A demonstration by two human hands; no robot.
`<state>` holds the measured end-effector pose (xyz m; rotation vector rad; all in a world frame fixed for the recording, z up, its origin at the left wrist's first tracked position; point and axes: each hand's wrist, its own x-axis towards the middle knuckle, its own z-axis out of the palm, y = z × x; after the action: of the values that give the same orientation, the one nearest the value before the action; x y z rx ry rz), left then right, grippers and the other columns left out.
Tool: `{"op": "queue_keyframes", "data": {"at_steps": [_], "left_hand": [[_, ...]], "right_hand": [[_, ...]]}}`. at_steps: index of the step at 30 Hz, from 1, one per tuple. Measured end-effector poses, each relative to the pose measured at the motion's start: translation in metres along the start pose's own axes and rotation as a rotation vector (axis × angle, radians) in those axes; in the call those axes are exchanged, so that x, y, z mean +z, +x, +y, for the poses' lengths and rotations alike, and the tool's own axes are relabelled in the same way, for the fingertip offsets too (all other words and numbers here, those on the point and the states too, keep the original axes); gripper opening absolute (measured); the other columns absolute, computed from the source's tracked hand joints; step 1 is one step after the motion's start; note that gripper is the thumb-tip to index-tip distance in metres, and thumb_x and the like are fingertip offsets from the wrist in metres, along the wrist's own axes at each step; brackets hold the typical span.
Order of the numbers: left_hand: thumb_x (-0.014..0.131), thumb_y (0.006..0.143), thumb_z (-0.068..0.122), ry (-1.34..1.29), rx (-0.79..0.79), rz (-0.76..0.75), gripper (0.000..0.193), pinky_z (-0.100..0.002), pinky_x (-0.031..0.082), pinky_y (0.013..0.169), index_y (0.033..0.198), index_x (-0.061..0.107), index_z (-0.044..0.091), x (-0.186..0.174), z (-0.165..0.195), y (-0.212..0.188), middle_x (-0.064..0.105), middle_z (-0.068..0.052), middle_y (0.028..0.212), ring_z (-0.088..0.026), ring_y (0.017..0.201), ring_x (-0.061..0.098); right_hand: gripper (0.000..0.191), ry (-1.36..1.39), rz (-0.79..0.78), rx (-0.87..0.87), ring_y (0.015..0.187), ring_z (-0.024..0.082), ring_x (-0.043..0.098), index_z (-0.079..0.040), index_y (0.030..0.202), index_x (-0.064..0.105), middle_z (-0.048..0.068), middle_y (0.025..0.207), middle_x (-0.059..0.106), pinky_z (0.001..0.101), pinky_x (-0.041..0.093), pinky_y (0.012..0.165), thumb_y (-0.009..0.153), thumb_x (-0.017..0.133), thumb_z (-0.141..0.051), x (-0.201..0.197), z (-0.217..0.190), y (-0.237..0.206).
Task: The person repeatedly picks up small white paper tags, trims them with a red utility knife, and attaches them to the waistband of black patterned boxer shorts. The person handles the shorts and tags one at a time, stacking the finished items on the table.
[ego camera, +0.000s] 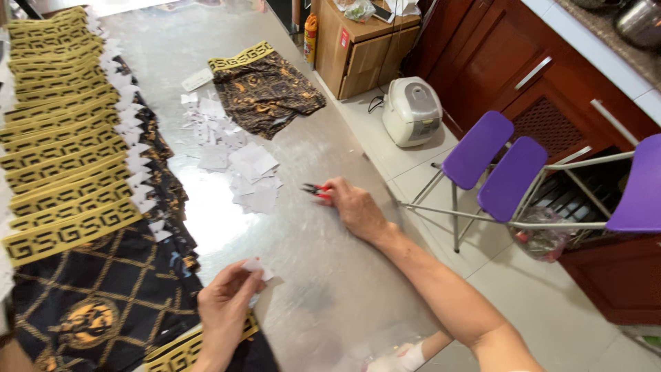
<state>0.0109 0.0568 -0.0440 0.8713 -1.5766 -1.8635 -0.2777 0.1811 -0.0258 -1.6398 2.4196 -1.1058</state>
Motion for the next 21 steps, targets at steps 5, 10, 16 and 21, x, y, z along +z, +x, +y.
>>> {"op": "queue_keyframes", "data": {"at_steps": [5,10,16,21], "left_hand": [[0.073,0.088,0.001,0.060,-0.018,-0.063,0.020,-0.024,0.059,0.070,0.108,0.076,0.000,-0.001,0.006,-0.002,0.077,-0.006,0.085,-0.010,0.075,0.071],[0.074,0.090,0.003,0.035,0.011,-0.103,0.014,-0.022,0.055,0.068,0.103,0.078,-0.001,-0.003,0.010,0.003,0.076,-0.004,0.083,-0.009,0.075,0.069],[0.069,0.096,0.010,-0.034,0.081,-0.147,0.013,-0.022,0.054,0.070,0.101,0.076,0.000,-0.006,0.013,0.004,0.071,-0.001,0.083,-0.008,0.077,0.066],[0.066,0.100,0.015,0.115,0.114,-0.135,0.018,-0.024,0.055,0.073,0.098,0.074,-0.001,-0.008,0.009,0.006,0.072,-0.001,0.082,-0.008,0.078,0.067]], "right_hand": [[0.033,-0.034,0.048,0.065,0.083,0.037,0.068,-0.004,0.125,0.055,0.019,0.096,0.067,0.0452,0.053,0.070,0.099,0.067,-0.019,-0.009,-0.005,-0.003],[0.029,-0.106,0.128,0.036,0.085,0.038,0.067,-0.005,0.119,0.058,0.019,0.095,0.067,0.0444,0.053,0.071,0.100,0.067,-0.024,-0.009,-0.007,0.001],[0.030,-0.016,0.120,0.163,0.076,0.031,0.067,-0.006,0.122,0.057,0.015,0.087,0.066,0.0417,0.052,0.069,0.103,0.064,-0.029,-0.006,-0.003,-0.002],[0.036,0.095,0.124,0.144,0.072,0.023,0.064,-0.006,0.128,0.053,0.010,0.084,0.063,0.0377,0.049,0.066,0.108,0.058,-0.036,-0.009,-0.001,-0.008]]}}
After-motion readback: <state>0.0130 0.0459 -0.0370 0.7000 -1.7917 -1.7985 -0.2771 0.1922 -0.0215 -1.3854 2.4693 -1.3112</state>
